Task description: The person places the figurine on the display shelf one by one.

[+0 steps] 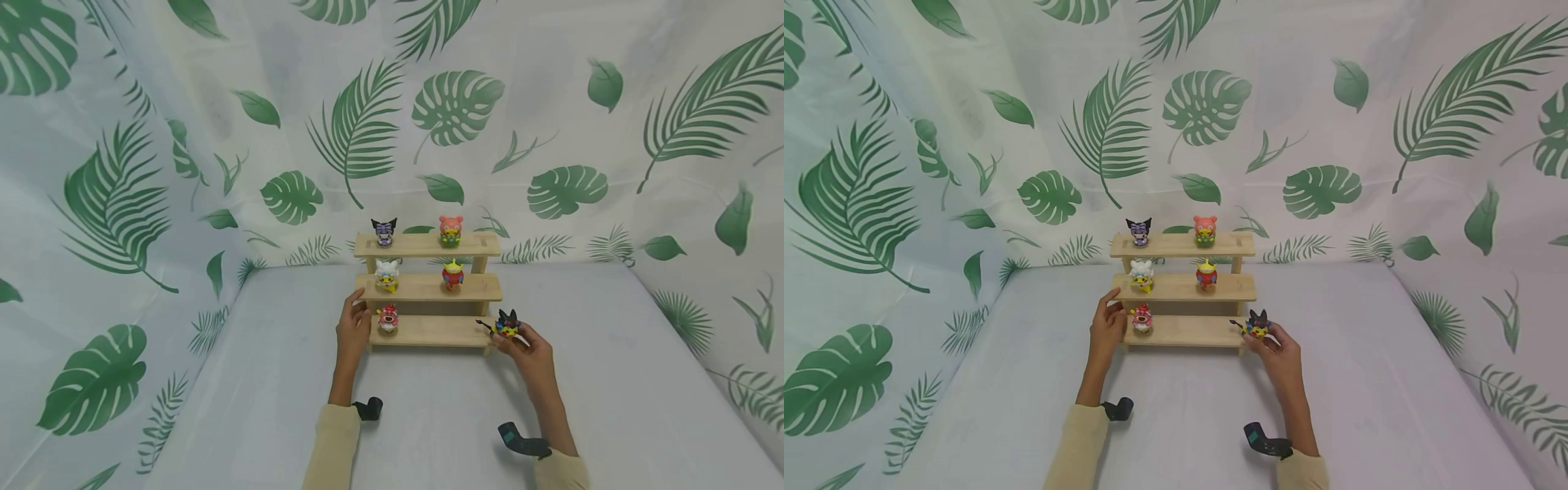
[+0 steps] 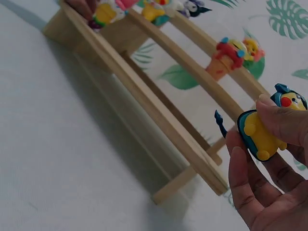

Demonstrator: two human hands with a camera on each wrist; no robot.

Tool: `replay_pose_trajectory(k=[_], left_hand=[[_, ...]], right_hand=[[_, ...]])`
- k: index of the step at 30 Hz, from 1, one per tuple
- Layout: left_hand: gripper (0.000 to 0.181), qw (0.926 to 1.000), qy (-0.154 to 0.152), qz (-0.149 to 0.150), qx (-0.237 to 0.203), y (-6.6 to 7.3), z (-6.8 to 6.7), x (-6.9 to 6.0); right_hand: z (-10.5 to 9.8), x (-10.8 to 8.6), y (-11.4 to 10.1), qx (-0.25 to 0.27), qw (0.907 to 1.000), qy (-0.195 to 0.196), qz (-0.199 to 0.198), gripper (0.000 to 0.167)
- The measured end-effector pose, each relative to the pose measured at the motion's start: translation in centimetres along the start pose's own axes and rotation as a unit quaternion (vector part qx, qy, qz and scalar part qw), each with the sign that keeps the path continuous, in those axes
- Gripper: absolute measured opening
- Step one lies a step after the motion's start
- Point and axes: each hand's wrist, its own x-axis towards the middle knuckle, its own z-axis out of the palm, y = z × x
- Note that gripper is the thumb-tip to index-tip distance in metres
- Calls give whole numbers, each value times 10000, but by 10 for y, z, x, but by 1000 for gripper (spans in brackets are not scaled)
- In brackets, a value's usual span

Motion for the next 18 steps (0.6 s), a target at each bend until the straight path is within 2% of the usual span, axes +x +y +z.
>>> replay_pose_trajectory(k=[6,13,18], left_hand=[[48,10000,65,-63,36,1,0,0],[48,10000,38,-42,-38,2,0,-1],[48,9999,37,-121,-20,3,0,-1]], right_hand=[[18,5,-4,-758,9965,-21,-345,41],[41,11,-6,-802,9956,-65,-471,43],[57,11,-5,-1360,9860,162,-955,46]])
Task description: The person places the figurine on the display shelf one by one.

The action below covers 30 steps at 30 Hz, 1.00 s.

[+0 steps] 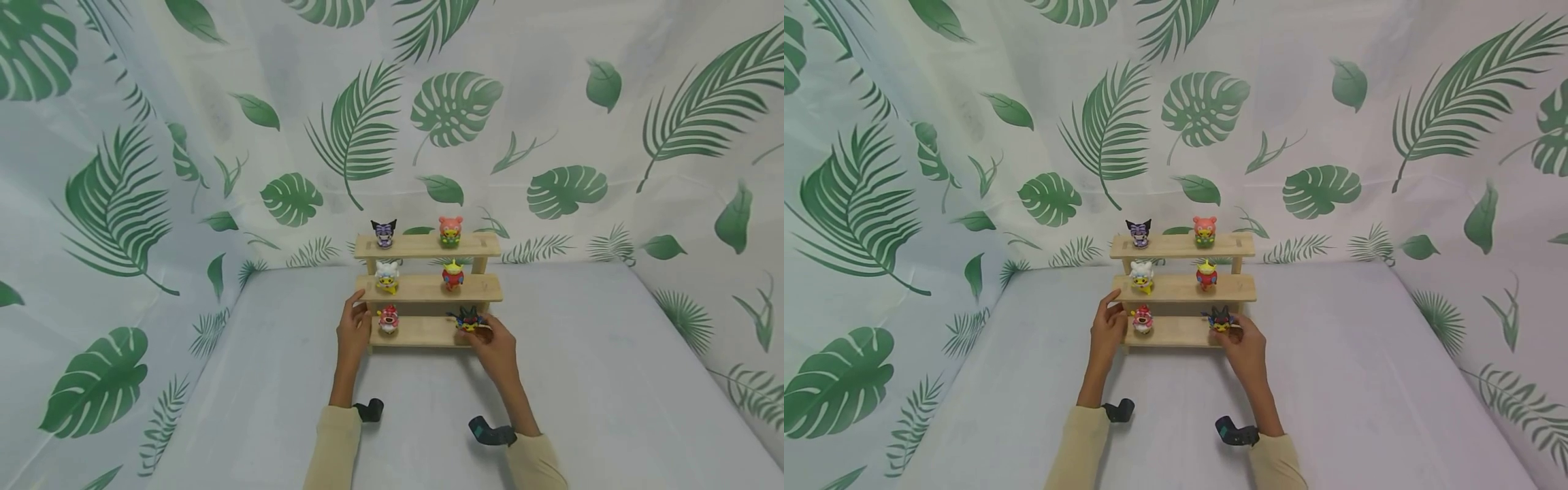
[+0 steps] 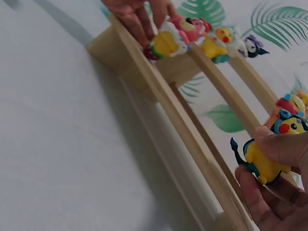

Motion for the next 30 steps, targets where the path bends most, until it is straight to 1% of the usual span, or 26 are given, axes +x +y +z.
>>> replay_pose_trajectory(k=[2,4,8,10,16,19,22,30], left_hand=[[48,10000,10,-5,27,-1,0,0],[48,10000,9,14,49,-1,0,0],[48,10000,2,55,25,-1,0,0],[48,10000,-11,57,0,-1,0,0],[48,9999,-16,119,-2,-1,-1,0],[47,9999,-15,148,5,-2,-1,1],[47,9999,-40,117,8,-2,-1,2],[46,9998,-88,160,-45,-5,-1,2]], right_hand=[[5,0,0,-244,9994,94,-214,45],[10,1,1,-353,9986,174,-341,41],[17,3,4,-303,9979,334,-473,35],[20,4,5,-366,9971,420,-524,35],[26,6,7,-645,9951,531,-524,35],[30,7,10,-748,9934,637,-598,35],[34,7,13,-806,9920,741,-624,36],[40,3,17,-1233,9879,813,-466,43]])
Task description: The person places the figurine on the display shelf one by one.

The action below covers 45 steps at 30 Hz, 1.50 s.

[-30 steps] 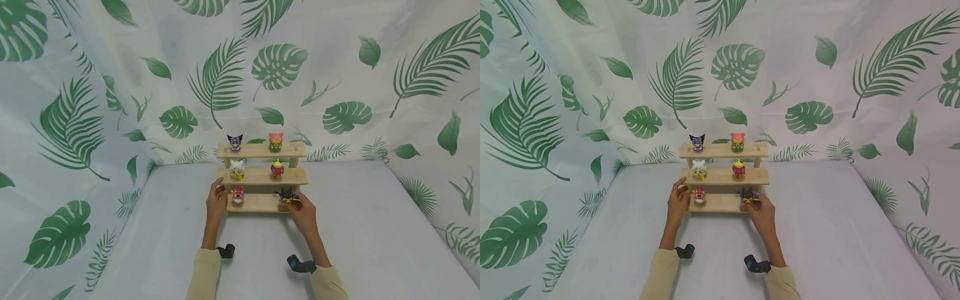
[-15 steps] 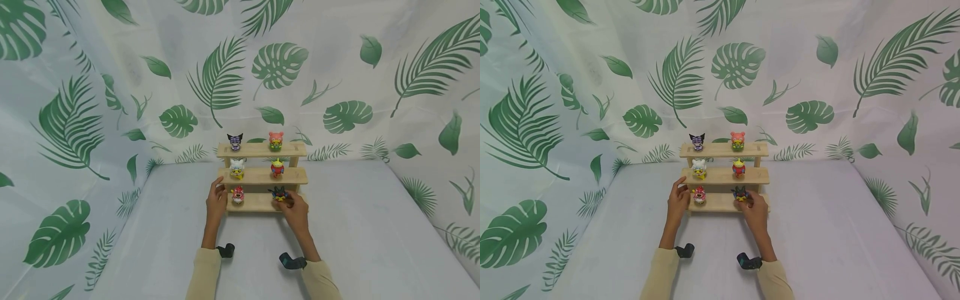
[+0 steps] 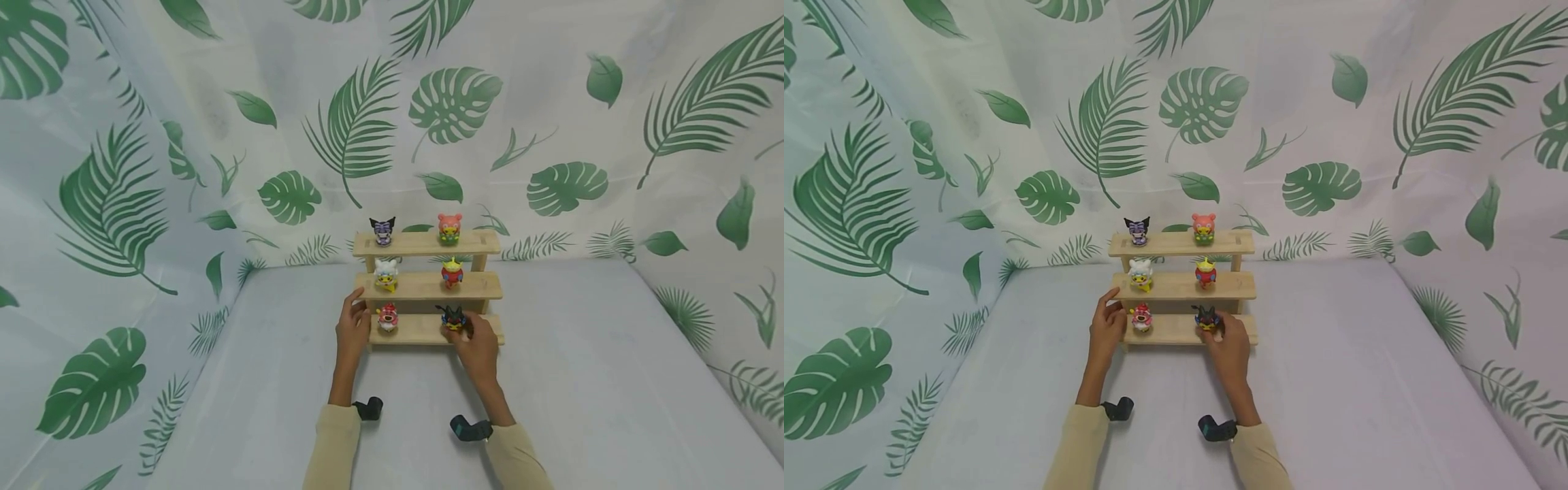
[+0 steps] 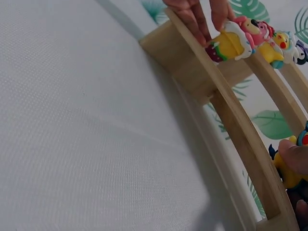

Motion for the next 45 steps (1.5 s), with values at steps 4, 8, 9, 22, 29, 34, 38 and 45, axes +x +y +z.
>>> replay_pose_trajectory(k=[4,8,9,22,29,34,38,45], left_hand=[[47,10000,12,-11,34,1,0,1],[47,9999,33,-43,97,2,0,2],[47,9999,41,-58,111,2,0,2],[47,9999,50,-30,107,3,-1,0],[47,9999,55,-28,88,1,0,-1],[47,9999,56,-30,97,1,1,-1],[47,9999,68,-83,115,1,1,0],[47,9999,52,-105,109,0,1,-1]], right_hand=[[1,-1,-1,-70,9999,65,-58,45],[1,0,-1,-137,9998,122,-116,45],[1,0,-1,-135,9997,131,-133,45],[0,-3,-1,-157,9992,155,-341,45],[-1,-4,-1,-158,9987,196,-441,45],[-3,-4,-3,-160,9986,220,-454,44],[-4,-4,-4,-123,9986,249,-445,44],[-3,-4,-3,-150,9987,242,-430,44]])
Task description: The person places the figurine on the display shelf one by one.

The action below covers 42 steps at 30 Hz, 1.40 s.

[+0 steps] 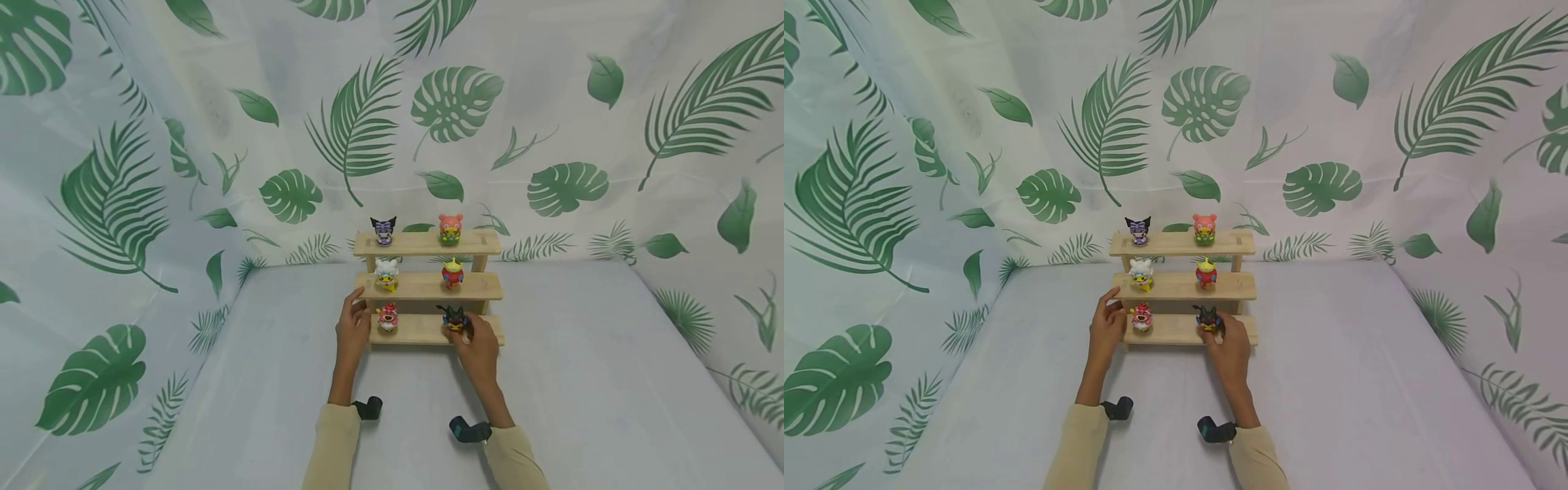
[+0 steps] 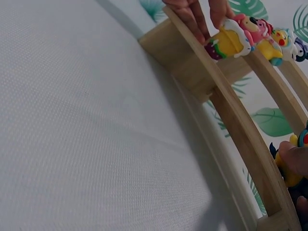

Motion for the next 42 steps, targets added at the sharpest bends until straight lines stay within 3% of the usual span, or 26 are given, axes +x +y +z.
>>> replay_pose_trajectory(k=[18,29,33,38,42], left_hand=[[47,10000,-24,30,51,3,4,0],[47,9999,-56,92,-34,-1,6,2],[47,9998,-26,189,-89,-1,7,2],[48,9996,-6,268,-79,-3,3,2],[49,9996,-70,262,52,-6,-4,-6]], right_hand=[[-2,1,5,-48,9999,-75,88,45],[-9,-1,9,262,9962,-646,517,57],[-19,-2,11,376,9964,-654,375,54],[-35,-6,16,388,9982,-447,42,35],[-53,-12,25,226,9990,-247,-288,25]])
